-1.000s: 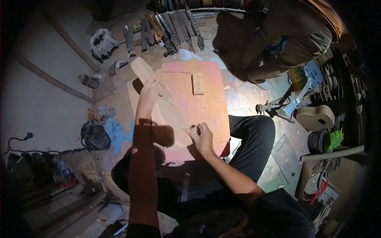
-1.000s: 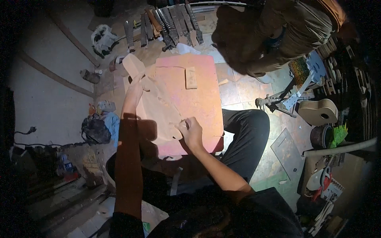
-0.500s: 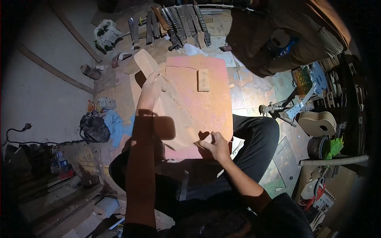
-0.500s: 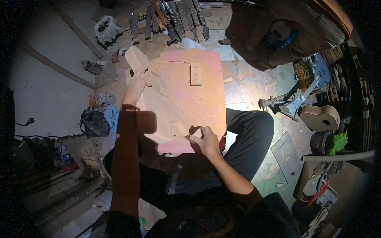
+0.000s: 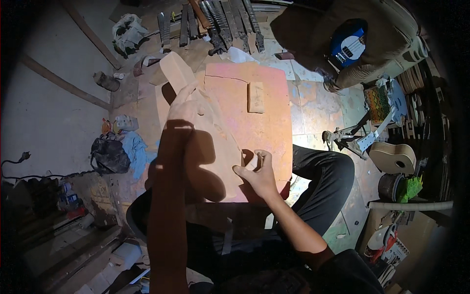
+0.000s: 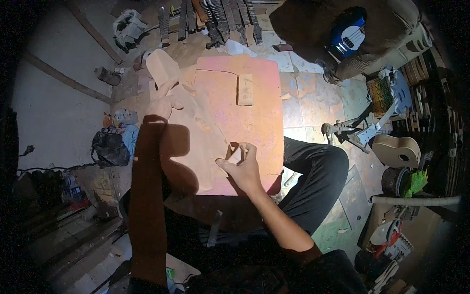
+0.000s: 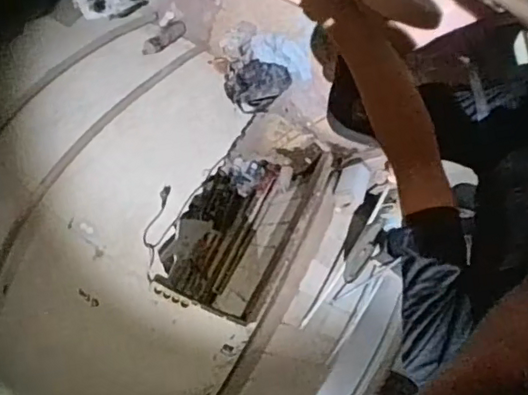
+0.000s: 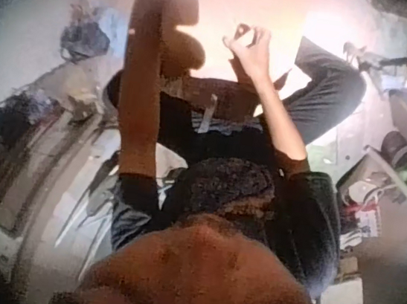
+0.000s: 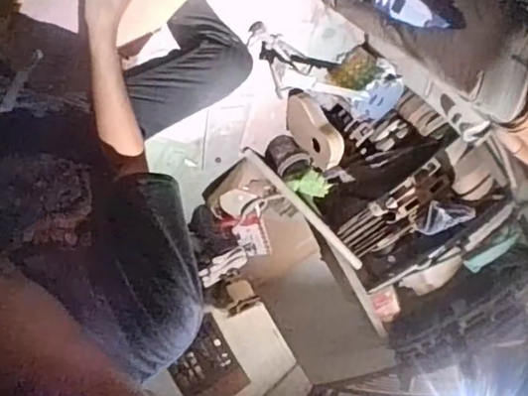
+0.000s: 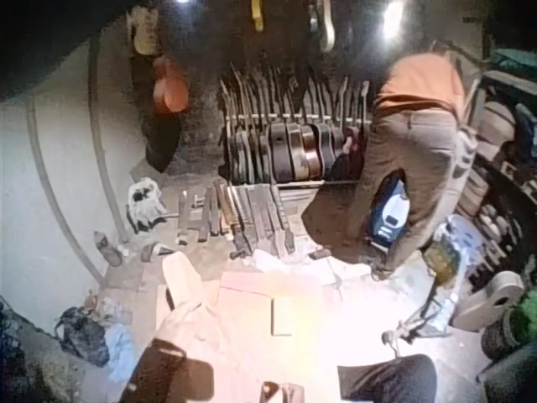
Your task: The person sands the surface of a wooden guitar body piece by hand with a piece of sandpaper, then handles a neck piece and turns the body piece over to continue sanding.
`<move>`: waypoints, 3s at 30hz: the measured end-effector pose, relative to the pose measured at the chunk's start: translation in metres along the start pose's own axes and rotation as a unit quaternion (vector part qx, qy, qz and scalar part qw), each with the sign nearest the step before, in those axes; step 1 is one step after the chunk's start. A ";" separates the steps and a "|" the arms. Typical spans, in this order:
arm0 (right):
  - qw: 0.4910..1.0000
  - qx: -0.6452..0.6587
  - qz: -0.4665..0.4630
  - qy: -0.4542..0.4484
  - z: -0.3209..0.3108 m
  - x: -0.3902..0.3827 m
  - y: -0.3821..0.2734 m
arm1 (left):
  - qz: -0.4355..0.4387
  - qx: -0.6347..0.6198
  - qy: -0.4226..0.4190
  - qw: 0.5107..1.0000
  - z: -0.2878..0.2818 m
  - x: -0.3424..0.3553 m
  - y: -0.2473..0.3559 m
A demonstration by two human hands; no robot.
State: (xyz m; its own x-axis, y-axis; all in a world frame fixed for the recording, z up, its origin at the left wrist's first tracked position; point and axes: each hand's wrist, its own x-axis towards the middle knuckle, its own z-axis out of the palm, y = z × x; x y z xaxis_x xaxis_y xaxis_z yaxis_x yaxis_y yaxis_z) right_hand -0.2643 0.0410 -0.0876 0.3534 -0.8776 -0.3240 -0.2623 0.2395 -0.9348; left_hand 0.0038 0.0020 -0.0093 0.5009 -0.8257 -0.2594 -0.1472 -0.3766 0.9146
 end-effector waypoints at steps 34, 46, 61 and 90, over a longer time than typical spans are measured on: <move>0.942 0.145 0.214 -0.212 -0.013 -0.053 -0.056 | 0.099 0.160 0.214 0.959 0.050 -0.196 0.076; 0.853 0.220 0.312 -0.357 -0.054 -0.141 -0.073 | 0.166 0.445 0.138 0.869 0.017 -0.215 0.059; 0.956 0.277 0.067 -0.065 -0.065 -0.064 -0.113 | 0.146 0.031 0.150 0.977 0.033 -0.062 0.114; 0.985 0.032 -0.169 -0.008 -0.010 0.003 -0.146 | 0.151 0.014 0.174 0.973 0.038 -0.074 0.132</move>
State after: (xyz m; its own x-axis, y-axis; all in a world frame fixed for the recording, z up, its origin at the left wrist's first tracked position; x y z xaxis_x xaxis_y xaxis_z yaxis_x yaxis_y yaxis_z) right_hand -0.2337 -0.0006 0.0495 0.4247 -0.9053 0.0059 -0.0699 -0.0393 -0.9968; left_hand -0.0851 -0.0022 0.1187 0.6887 -0.7104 0.1449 -0.3537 -0.1547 0.9225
